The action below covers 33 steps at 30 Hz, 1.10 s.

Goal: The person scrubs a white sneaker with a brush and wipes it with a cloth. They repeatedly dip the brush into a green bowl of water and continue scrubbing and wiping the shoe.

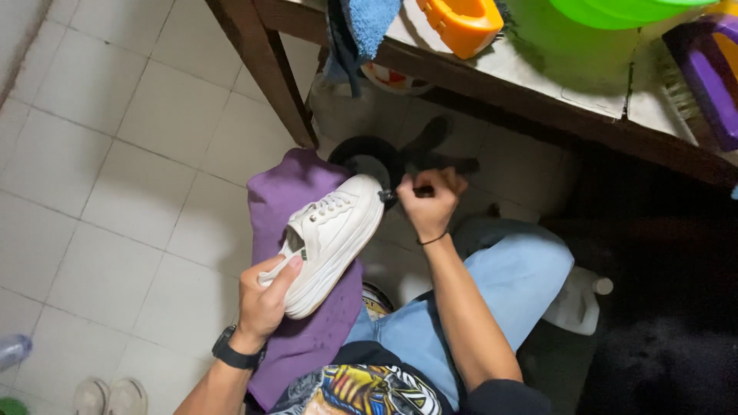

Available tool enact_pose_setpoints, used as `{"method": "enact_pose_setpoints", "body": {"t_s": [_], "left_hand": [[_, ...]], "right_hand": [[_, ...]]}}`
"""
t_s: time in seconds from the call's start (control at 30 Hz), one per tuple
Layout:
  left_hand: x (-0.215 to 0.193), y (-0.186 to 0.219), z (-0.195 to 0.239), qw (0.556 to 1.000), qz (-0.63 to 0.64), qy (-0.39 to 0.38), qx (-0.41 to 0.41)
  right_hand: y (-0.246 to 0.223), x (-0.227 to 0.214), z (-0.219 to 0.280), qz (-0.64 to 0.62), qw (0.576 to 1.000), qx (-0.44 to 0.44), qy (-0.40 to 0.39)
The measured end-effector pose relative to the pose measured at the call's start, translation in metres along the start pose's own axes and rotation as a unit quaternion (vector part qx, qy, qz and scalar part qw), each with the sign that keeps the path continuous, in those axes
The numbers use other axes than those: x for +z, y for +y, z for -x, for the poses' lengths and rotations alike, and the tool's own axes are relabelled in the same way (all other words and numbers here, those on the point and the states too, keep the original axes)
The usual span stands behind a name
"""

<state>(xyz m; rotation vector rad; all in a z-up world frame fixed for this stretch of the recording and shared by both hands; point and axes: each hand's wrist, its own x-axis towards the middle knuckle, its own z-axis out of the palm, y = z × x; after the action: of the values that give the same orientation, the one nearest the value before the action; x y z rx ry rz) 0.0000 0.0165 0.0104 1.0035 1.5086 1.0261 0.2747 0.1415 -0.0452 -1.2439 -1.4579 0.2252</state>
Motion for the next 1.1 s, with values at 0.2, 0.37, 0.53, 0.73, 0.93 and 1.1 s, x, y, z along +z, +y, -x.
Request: {"method": "enact_pose_setpoints", "body": {"t_s": [0.2, 0.37, 0.53, 0.73, 0.93, 1.1], "left_hand": [[0.003, 0.027, 0.005, 1.0, -0.014, -0.001, -0.016], [0.0, 0.025, 0.001, 1.0, -0.016, 0.002, 0.005], [-0.001, 0.019, 0.013, 1.0, -0.005, -0.003, -0.01], [0.004, 0.032, 0.012, 1.0, -0.013, -0.003, -0.013], [0.008, 0.035, 0.009, 0.999, -0.034, -0.005, -0.003], [0.007, 0.032, 0.017, 1.0, -0.019, -0.002, -0.013]], "right_hand": [[-0.009, 0.0, -0.021, 0.041, 0.998, -0.034, -0.02], [-0.009, 0.002, -0.026, -0.07, 0.995, -0.018, -0.063], [-0.034, -0.01, -0.03, -0.084, 0.992, -0.033, -0.084], [-0.013, -0.007, -0.025, -0.063, 0.992, 0.052, -0.096], [0.021, 0.005, -0.008, 0.014, 0.993, 0.102, -0.063], [0.016, 0.001, -0.023, 0.055, 0.996, 0.004, -0.068]]}}
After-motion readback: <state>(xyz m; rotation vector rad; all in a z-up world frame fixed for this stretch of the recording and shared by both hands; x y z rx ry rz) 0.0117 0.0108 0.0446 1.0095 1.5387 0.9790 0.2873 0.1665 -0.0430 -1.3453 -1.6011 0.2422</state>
